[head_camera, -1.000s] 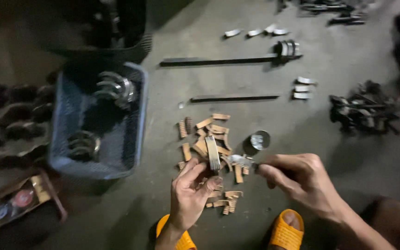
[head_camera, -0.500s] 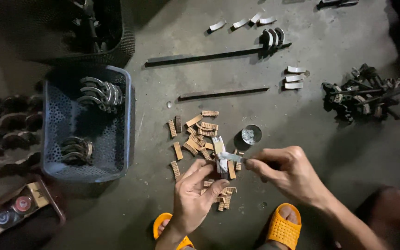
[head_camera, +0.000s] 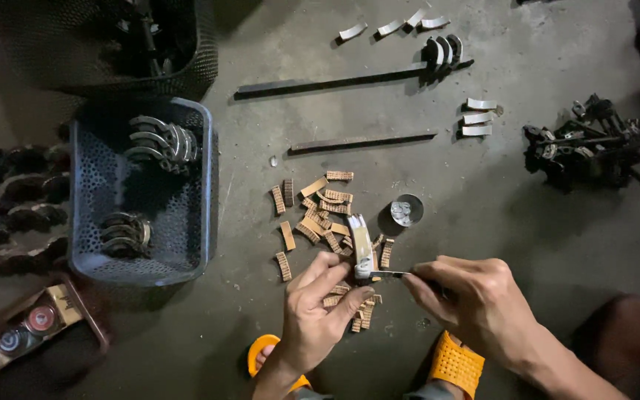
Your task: Applying a white lubricant or paste to metal bearing shells using a spoon and stacking them.
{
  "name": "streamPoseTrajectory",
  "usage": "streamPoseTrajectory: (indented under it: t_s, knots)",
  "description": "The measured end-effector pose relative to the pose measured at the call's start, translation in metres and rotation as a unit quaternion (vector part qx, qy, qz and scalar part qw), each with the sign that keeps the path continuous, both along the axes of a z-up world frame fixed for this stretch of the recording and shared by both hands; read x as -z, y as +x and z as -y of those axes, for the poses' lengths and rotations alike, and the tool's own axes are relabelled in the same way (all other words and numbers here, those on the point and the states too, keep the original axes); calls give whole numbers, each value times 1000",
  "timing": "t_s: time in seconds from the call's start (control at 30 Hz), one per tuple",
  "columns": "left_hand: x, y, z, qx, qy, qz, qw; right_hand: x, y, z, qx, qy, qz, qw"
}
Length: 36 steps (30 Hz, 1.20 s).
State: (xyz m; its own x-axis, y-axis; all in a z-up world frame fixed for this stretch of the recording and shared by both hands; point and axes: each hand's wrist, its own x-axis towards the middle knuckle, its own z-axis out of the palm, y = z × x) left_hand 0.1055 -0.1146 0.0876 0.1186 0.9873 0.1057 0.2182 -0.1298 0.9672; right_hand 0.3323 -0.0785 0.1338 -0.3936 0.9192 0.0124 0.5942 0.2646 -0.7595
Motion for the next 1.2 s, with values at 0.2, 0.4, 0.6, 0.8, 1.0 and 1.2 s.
streamPoseTrajectory:
  t_s: [0.2,0.4,0.6,0.8,1.0,1.2]
  knots:
    - [5,-2,6,7,-34,-8,999,-1,-1,-1,40,-81,24,996]
    - [13,-2,11,28,-3,-10,1000,17,14,-5,39,-92,44,994]
    - [11,-2,9,68,13,8,998,13,23,-19,82,-292,33,952]
    - [23,-3,12,96,10,-7,995,35,43,-26,88,-398,-38,912]
    - [27,1,10,119,9,-4,993,45,55,-29,121,-479,-88,865]
    - [45,6,8,87,-218,302,924,51,44,9,98,52,-115,987]
